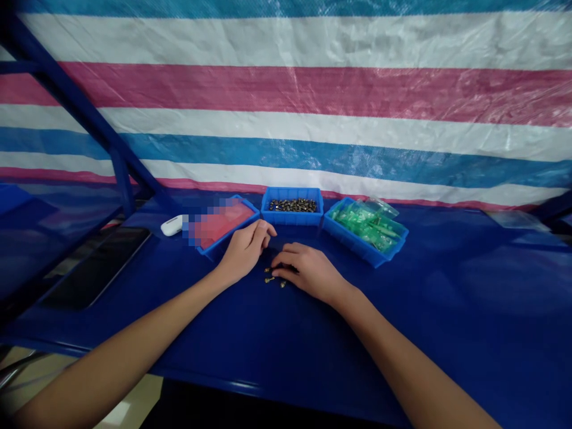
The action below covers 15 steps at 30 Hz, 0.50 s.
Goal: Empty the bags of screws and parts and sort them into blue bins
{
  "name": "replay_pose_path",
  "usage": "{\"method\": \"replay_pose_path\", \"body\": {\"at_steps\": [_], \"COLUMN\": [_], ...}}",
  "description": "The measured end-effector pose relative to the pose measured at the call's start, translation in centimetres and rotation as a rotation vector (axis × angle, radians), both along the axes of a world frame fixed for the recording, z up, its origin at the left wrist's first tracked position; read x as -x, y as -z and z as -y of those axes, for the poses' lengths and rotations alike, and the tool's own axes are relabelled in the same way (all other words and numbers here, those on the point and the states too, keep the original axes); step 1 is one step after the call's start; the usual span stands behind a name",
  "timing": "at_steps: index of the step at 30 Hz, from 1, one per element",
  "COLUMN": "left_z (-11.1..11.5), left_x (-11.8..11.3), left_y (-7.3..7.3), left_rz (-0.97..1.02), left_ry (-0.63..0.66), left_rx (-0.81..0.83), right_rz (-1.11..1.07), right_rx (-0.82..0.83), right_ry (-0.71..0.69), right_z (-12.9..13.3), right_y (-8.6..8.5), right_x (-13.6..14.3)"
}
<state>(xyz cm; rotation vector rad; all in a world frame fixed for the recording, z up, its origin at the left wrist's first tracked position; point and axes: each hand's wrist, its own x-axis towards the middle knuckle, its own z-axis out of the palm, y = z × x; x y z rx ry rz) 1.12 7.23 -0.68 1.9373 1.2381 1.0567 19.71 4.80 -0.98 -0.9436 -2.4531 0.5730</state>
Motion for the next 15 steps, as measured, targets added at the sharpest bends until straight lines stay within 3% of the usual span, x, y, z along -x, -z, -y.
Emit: {"method": "replay_pose_path", "body": {"at_steps": [3, 8, 11, 15], "left_z": [0.0, 0.0, 0.1, 0.1], "left_x": [0.0, -0.1, -0.2, -0.2], "left_y": [-0.1, -0.2, -0.2, -0.1], "left_rz": [-0.026, -0.091, -0.153, -0.162], "left_ry": [0.010, 0.037, 0.091, 0.171], "left_rx": [-0.004, -0.006, -0.045, -0.094], "right_rz": [-0.095, -0.444, -0.609, -0.658], "right_rx": [0.087, 0.267, 0.364, 0.434], "right_ry": [0.074, 0.335, 0.349, 0.309], "right_z": [-0.1, -0.7, -1.0, -1.1], "right_y": [0.0, 0.3, 0.5, 0.5], "right_x": [-0.1, -0.7, -0.8, -0.8]}}
